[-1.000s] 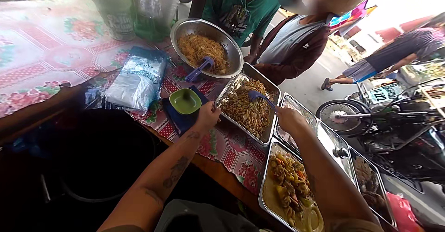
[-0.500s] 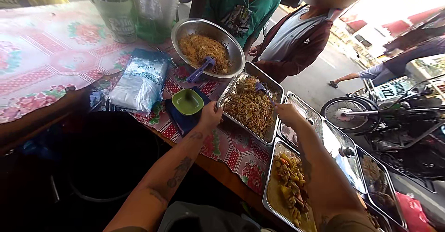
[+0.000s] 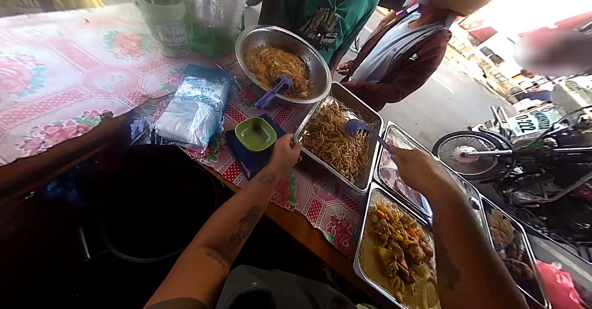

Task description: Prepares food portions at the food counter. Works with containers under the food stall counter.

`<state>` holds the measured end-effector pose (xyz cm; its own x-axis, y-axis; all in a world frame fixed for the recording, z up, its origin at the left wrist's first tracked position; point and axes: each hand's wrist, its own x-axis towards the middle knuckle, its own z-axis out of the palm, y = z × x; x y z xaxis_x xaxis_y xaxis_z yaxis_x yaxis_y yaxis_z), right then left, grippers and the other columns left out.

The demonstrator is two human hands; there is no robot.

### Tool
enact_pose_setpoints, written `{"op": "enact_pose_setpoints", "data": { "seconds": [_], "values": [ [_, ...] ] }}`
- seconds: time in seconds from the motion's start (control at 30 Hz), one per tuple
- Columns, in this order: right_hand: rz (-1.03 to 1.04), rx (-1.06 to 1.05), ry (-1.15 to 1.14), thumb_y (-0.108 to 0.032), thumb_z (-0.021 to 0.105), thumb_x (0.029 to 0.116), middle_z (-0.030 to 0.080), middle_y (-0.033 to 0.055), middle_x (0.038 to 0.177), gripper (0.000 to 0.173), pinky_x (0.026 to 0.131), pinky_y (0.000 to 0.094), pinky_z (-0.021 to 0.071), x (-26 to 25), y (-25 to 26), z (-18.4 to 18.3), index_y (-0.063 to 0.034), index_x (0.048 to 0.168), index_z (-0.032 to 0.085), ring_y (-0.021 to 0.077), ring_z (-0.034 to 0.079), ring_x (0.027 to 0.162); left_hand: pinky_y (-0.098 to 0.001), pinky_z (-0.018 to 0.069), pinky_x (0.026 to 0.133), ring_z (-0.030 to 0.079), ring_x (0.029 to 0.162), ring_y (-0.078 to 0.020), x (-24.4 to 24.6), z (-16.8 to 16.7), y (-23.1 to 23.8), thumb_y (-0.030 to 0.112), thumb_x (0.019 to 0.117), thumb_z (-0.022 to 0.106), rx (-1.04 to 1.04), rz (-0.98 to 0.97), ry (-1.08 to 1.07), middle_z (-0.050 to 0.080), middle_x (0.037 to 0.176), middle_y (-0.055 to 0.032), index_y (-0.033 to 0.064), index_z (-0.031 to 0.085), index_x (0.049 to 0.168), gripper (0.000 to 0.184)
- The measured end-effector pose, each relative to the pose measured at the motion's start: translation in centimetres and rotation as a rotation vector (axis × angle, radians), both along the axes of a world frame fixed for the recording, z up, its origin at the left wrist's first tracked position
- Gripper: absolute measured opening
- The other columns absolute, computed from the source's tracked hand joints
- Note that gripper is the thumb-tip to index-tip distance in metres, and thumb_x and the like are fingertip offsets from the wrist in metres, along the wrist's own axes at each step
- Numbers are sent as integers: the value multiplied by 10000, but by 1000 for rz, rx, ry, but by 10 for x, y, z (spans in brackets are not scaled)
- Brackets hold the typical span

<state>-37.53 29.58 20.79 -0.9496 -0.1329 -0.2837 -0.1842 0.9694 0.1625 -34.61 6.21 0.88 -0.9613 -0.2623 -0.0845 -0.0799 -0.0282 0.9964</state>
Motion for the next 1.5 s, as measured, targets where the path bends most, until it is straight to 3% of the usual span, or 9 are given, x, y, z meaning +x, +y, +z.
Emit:
{"op": "enact_pose_setpoints", "data": {
  "seconds": [0.3,0.57,0.77,0.97,1.1,1.2,1.27,1.4,1.5],
  "values": [
    [-81,68,-62,-197,357,1122,647,252,1288,418,1012,619,480,13,-6,-44,-111,1510,487,438,610,1238,-311,588,582,649,582,-158,-8,-18,4,90,1037,569,5,46,61,651,809,-129,-75,571,1268,283],
    [-91,163,-134,-216,383,1123,657,233,1295,433,1020,612,471,66,8,7,-145,1538,483,430,614,1232,-272,555,615,625,614,-125,3,9,2,108,1052,556,-24,6,-29,637,836,-109,-54,566,1294,291],
    [-136,23,1,-181,376,1115,643,277,1275,408,1003,630,481,4,7,-53,-70,1487,501,458,609,1229,-276,561,585,626,591,-132,1,-3,4,106,1050,563,-22,14,1,638,817,-112,-58,557,1302,301],
    [-172,-92,60,-153,360,1123,590,311,1363,405,1096,620,388,-24,19,-9,14,1446,539,470,535,1318,-267,558,604,626,610,-122,2,5,2,109,1052,565,-12,9,-33,637,838,-110,-57,552,1311,309],
    [-328,-231,65,-89,432,1067,562,324,1391,365,1092,626,405,-63,20,-66,68,1368,565,456,538,1326,-268,557,593,624,598,-127,3,1,1,96,1048,566,2,18,-13,639,836,-114,-61,562,1293,291],
    [-414,-442,3,-153,351,1122,609,248,1186,367,854,488,501,-58,12,-101,34,1366,553,315,622,963,-283,562,612,626,612,-132,6,3,0,101,1054,554,-3,6,-11,634,841,-123,-76,535,1318,318],
    [-398,-564,-9,-228,305,1147,552,112,889,408,578,328,433,-37,7,-92,-33,1432,522,158,482,618,-283,560,614,624,609,-135,6,3,0,96,1055,550,-2,9,-16,636,843,-129,-78,535,1327,323],
    [-219,-438,91,-175,325,1138,673,253,1175,430,938,496,501,18,3,-38,-20,1505,485,337,666,999,-302,576,577,639,577,-157,-3,-15,2,87,1041,566,20,60,48,645,820,-142,-84,564,1270,286],
    [-174,-218,123,-184,332,1135,627,289,1318,438,1084,572,422,55,-11,-24,-13,1510,479,429,593,1258,-341,594,615,656,614,-192,-5,-16,4,106,1055,546,16,44,37,642,861,-167,-86,558,1275,292]
  ]
}}
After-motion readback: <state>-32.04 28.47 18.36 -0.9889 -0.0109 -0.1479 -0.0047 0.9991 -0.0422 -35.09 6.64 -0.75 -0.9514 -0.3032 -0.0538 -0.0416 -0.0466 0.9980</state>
